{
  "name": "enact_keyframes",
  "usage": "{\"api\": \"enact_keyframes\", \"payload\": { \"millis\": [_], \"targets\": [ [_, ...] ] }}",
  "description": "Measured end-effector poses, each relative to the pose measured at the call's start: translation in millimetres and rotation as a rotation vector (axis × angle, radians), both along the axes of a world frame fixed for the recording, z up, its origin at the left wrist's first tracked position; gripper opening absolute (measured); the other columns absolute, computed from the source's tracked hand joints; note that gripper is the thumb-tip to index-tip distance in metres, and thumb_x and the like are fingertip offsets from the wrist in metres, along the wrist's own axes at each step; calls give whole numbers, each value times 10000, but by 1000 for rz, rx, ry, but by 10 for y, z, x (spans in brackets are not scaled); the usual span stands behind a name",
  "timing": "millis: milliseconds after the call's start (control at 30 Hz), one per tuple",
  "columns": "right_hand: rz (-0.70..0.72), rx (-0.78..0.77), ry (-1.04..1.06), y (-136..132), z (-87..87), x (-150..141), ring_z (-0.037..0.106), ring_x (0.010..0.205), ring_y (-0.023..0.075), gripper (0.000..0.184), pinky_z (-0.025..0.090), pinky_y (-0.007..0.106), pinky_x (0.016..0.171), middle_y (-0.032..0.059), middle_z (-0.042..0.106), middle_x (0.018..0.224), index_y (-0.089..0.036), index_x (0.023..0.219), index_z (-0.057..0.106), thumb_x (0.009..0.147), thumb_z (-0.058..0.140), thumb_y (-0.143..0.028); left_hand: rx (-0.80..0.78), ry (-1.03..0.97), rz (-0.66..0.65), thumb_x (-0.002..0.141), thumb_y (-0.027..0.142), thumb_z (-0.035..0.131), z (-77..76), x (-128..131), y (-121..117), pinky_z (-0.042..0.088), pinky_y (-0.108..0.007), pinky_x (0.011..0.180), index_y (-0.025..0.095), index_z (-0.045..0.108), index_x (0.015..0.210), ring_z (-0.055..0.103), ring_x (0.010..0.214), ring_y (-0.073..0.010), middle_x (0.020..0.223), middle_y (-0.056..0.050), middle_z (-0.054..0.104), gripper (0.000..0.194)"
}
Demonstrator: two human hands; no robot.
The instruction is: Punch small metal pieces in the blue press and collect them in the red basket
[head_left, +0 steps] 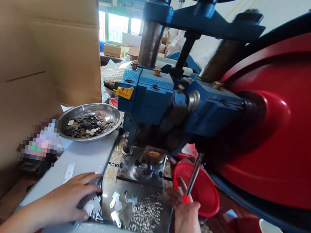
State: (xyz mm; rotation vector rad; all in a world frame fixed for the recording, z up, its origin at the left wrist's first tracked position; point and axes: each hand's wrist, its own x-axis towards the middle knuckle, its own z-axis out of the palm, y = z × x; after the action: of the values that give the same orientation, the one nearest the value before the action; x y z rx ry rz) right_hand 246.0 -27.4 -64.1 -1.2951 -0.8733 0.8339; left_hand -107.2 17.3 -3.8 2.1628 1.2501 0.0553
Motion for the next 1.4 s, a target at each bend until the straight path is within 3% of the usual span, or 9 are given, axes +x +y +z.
{"api": "enact_keyframes", "payload": {
  "millis": [233, 367, 533, 633, 733, 833, 933, 1100, 1400],
  "targets": [
    [79, -63, -422, 567, 268, -301, 624, 948, 241, 413, 478, 363, 844, 82, 688, 997, -207, 984, 660, 731, 585, -524, 108, -122, 125, 701, 255, 631, -95, 124, 57, 348, -407, 1007, 238, 643, 779, 444, 1219, -274, 1308, -44, 519, 80],
    [77, -108, -593, 845, 360, -396, 627, 741, 207, 266, 471, 324, 698, 34, 683, 770, -208, 792, 656, 683, 621, -448, 108, -255, 242, 761, 317, 589, -71, 249, 89, 434, -343, 788, 229, 610, 728, 582, 889, -236, 911, -35, 655, 96],
    [-106, -155, -533, 611, 337, -37, 587, 664, 187, 323, 441, 295, 610, 34, 643, 695, -182, 771, 588, 749, 505, -494, -123, -580, 468, 784, 432, 571, -37, 440, 25, 411, -256, 634, 203, 588, 781, 558, 675, -164, 691, 15, 602, 230],
    [-228, -172, -514, 309, 314, 212, 599, 731, 211, 377, 453, 314, 652, 68, 666, 785, -169, 865, 578, 749, 503, -520, -442, -819, 635, 762, 490, 594, -52, 601, -43, 351, -197, 491, 192, 541, 752, 485, 505, -96, 595, 53, 526, 303],
    [-195, -190, -623, 93, 294, 174, 608, 784, 234, 329, 461, 348, 708, 82, 682, 837, -180, 893, 614, 752, 540, -467, -700, -941, 747, 747, 464, 640, -68, 767, -99, 289, -156, 413, 188, 532, 775, 473, 446, -54, 622, 53, 549, 297],
    [245, -81, -893, 34, 293, -124, 604, 838, 215, 197, 451, 359, 797, 46, 678, 840, -232, 821, 664, 819, 505, -349, -803, -1032, 791, 752, 363, 670, -60, 902, -123, 392, -154, 460, 184, 585, 924, 576, 548, -79, 736, 4, 630, 262],
    [419, -64, -1138, 67, 313, -415, 584, 845, 192, 163, 446, 328, 785, 17, 653, 833, -274, 782, 685, 822, 530, -241, -884, -1084, 822, 798, 299, 626, -18, 988, -122, 485, -197, 541, 188, 587, 1062, 643, 678, -123, 872, -42, 673, 289],
    [396, -115, -1324, 115, 332, -527, 580, 811, 192, 172, 434, 320, 722, 19, 634, 803, -259, 724, 661, 816, 535, -187, -924, -1167, 835, 838, 215, 571, 22, 1017, -115, 528, -231, 611, 177, 597, 1081, 658, 732, -134, 897, -56, 690, 247],
    [151, 100, -1049, 589, 481, -533, 546, 850, 209, 226, 441, 358, 790, 66, 606, 855, -203, 837, 616, 896, 407, -266, -999, -1321, 896, 857, 279, 540, 43, 1054, -35, 533, -283, 735, 203, 610, 1050, 656, 820, -140, 973, -40, 670, 219]
  ]
}}
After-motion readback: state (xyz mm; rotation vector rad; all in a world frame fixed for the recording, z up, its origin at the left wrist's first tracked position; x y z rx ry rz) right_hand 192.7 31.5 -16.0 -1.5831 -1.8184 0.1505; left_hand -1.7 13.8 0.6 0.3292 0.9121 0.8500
